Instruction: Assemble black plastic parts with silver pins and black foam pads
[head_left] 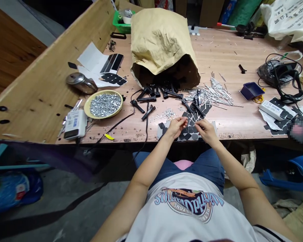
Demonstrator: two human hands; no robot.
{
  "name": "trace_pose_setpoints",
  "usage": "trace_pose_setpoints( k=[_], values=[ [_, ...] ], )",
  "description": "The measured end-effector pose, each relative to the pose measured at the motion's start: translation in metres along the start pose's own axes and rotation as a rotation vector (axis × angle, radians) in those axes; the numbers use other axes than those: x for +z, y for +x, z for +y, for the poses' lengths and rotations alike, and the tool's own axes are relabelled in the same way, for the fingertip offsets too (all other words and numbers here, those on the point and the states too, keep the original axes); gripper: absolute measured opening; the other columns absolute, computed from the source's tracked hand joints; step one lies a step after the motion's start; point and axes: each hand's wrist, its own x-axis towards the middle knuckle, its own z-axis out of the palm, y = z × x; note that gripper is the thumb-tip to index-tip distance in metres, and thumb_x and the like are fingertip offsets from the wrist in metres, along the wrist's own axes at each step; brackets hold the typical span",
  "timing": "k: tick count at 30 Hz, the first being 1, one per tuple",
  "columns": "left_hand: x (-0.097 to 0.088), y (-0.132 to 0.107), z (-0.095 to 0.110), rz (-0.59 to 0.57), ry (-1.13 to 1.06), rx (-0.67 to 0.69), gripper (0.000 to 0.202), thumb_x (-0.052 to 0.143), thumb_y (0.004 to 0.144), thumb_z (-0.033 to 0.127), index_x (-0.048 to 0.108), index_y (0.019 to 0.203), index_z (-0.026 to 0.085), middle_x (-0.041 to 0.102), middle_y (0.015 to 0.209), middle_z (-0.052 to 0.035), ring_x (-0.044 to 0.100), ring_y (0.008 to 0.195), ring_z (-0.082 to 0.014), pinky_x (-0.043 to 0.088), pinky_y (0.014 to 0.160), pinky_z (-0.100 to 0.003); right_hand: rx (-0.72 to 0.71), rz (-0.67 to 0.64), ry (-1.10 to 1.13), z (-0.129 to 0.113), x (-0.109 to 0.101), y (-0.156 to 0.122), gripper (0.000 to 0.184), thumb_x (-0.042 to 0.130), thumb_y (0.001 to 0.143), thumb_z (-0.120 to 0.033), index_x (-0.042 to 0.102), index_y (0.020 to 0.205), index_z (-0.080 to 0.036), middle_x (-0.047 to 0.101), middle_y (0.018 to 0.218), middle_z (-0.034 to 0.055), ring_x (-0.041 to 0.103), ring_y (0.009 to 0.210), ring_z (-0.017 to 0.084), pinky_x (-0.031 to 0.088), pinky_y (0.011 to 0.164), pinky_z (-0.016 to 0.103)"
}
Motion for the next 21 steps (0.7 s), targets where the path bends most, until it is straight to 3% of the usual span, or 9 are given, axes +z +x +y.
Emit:
trace_pose_setpoints(
  k=[8, 13, 17, 21],
  values=[
    [0.004, -0.015, -0.014, 0.007, -0.309, -0.058, 0.011, 0.072, 0.070, 0.016, 0.063, 0.064, 0.013, 0.054, 0.057, 0.0025, 0.047, 0.052, -0.0027, 0.033, 0.044, -0.013, 0.157, -0.072, 0.136, -0.019, 0.006, -0.010, 0.031, 0.049, 0.086, -0.043, 0.063, 0.072, -0.018, 0.059, 0.072, 0.0036, 0.059, 0.062, 0.014, 0.049, 0.056, 0.026],
    [0.004, -0.015, -0.021, -0.030, -0.318, 0.019, 0.013, 0.078, 0.062, 0.014, 0.066, 0.061, 0.013, 0.057, 0.058, 0.0012, 0.047, 0.054, -0.0040, 0.033, 0.047, -0.016, 0.328, -0.082, 0.342, -0.024, 0.004, -0.014, 0.036, 0.056, 0.078, -0.052, 0.062, 0.071, -0.018, 0.057, 0.070, 0.0017, 0.053, 0.049, 0.010, 0.046, 0.043, 0.023],
    [0.003, -0.017, -0.021, -0.096, -0.284, 0.096, 0.014, 0.081, 0.060, 0.019, 0.068, 0.061, 0.015, 0.060, 0.059, 0.0004, 0.049, 0.054, -0.0054, 0.034, 0.048, -0.018, 0.501, -0.177, 0.630, -0.026, 0.002, -0.014, 0.043, 0.064, 0.068, -0.060, 0.061, 0.071, -0.017, 0.052, 0.051, -0.0042, 0.048, 0.039, 0.008, 0.042, 0.036, 0.021],
    [0.004, -0.020, -0.019, -0.142, -0.255, 0.135, 0.015, 0.081, 0.062, 0.027, 0.070, 0.066, 0.017, 0.061, 0.061, 0.0000, 0.053, 0.057, -0.0071, 0.037, 0.050, -0.019, 0.545, -0.192, 0.768, -0.031, 0.002, -0.015, 0.045, 0.067, 0.064, -0.061, 0.060, 0.069, -0.017, 0.052, 0.046, -0.0056, 0.047, 0.037, 0.007, 0.041, 0.036, 0.019]
  ],
)
